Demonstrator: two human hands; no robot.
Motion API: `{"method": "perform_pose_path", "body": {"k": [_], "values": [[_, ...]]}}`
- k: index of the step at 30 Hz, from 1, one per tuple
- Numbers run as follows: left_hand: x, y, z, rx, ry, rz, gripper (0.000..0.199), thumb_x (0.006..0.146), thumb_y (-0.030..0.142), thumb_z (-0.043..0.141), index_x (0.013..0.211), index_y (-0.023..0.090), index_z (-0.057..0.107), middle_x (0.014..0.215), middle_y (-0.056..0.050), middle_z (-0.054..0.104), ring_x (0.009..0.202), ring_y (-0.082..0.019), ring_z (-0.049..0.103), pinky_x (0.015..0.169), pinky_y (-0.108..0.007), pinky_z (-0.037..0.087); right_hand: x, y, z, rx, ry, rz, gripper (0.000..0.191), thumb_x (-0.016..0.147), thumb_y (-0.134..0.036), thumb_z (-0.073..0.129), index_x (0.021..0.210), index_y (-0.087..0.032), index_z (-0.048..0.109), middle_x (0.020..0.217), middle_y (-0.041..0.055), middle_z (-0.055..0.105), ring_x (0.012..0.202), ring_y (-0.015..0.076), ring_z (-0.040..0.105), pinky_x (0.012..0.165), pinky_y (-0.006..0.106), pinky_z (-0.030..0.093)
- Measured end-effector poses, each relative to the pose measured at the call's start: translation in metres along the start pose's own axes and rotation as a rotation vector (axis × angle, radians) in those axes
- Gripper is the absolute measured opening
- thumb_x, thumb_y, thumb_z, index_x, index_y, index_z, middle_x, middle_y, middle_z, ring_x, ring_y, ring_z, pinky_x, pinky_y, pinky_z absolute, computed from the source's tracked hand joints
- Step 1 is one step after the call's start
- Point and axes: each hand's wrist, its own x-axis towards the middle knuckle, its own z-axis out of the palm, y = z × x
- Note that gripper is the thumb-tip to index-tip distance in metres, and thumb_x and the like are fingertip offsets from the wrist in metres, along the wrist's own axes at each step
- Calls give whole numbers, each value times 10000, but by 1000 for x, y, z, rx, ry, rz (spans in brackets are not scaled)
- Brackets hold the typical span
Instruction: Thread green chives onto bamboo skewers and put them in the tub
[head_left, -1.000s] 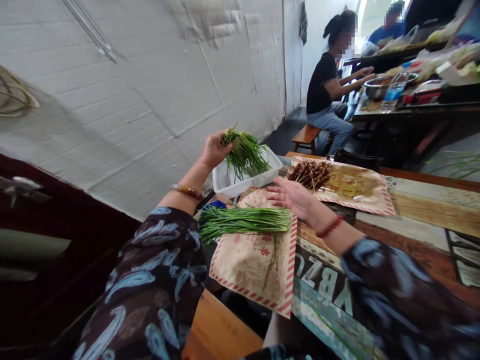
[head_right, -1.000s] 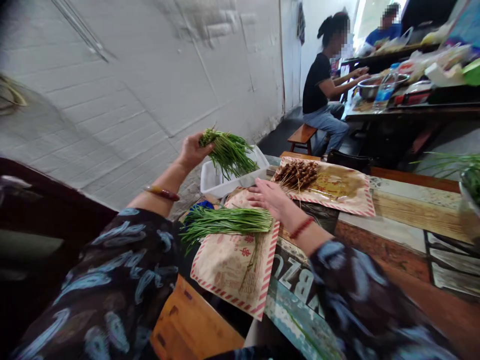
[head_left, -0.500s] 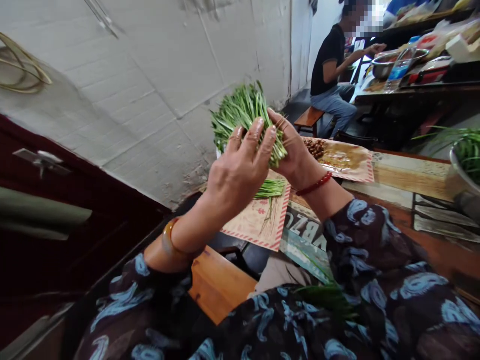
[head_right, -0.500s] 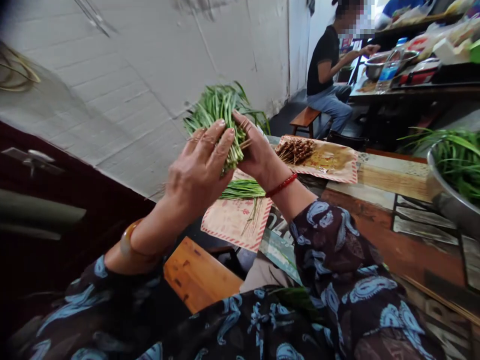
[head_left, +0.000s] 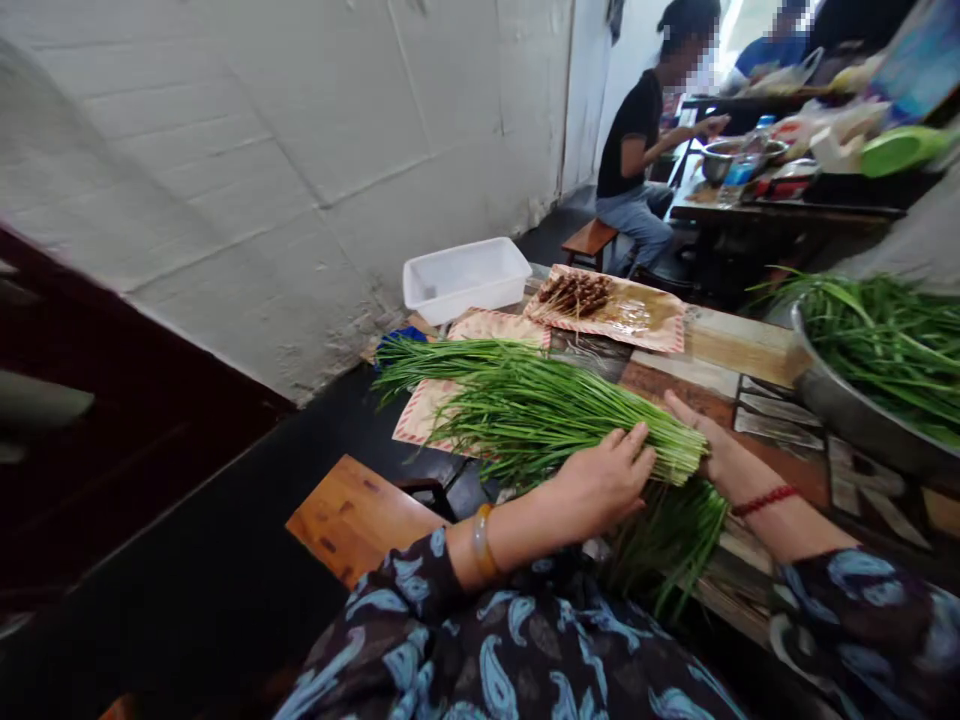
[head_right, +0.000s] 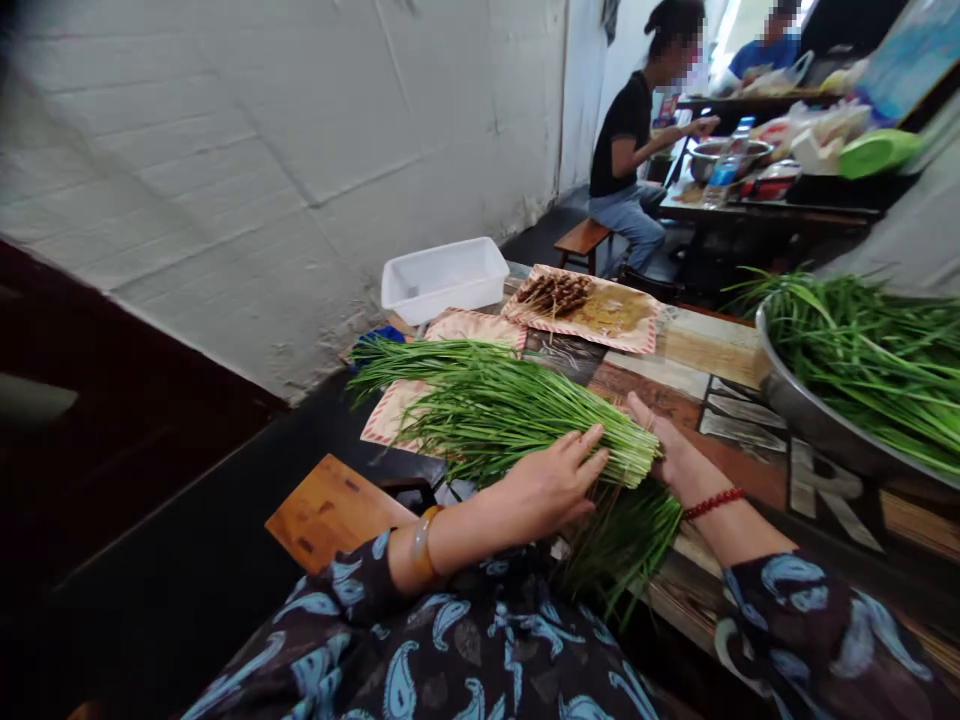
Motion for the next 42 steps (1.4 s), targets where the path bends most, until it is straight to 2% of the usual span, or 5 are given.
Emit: {"method": "perform_pose_path", "body": {"k": [8,22,32,37,42], "values": [[-5,-58,2,-265,336,-136,307,913,265,552,1193,149,595,1098,-136,673,1014,-233,639,881,-388,546,-21,15,-34,437,135,205,547,1009,-497,246,1137,-129,629,1075,145,728,882,189,714,820,323,573],[71,-56,36,-288,-97,-29,885,747,400,757,1488,188,323,1558,-165,333,1470,-347,220,1170,-577,181,-75,24,-47,-606,491,-237,312,778,-387,685,998,-166,703,868,53,678,686,143,589,706,313,490],[95,-74,10,-457,40,6,826,715,439,774,1426,186,438,1468,-182,457,1396,-320,372,1141,-534,267,-49,-9,-25,-194,443,-354,215,782,-306,658,934,-154,666,815,27,687,693,124,616,656,262,497],[116,-87,-20,-725,-76,5,397,778,364,699,1110,146,675,1047,-93,712,977,-205,639,880,-350,487,-39,-34,-20,-7,468,-431,223,774,-332,709,924,-168,690,825,19,698,690,111,617,645,242,507],[124,-84,-41,-843,-92,-138,183,776,296,668,758,115,652,633,14,585,580,-82,485,542,-215,369,-43,-39,-21,196,377,-413,384,804,-510,672,1025,-196,686,916,25,697,702,108,612,620,236,525]]}}
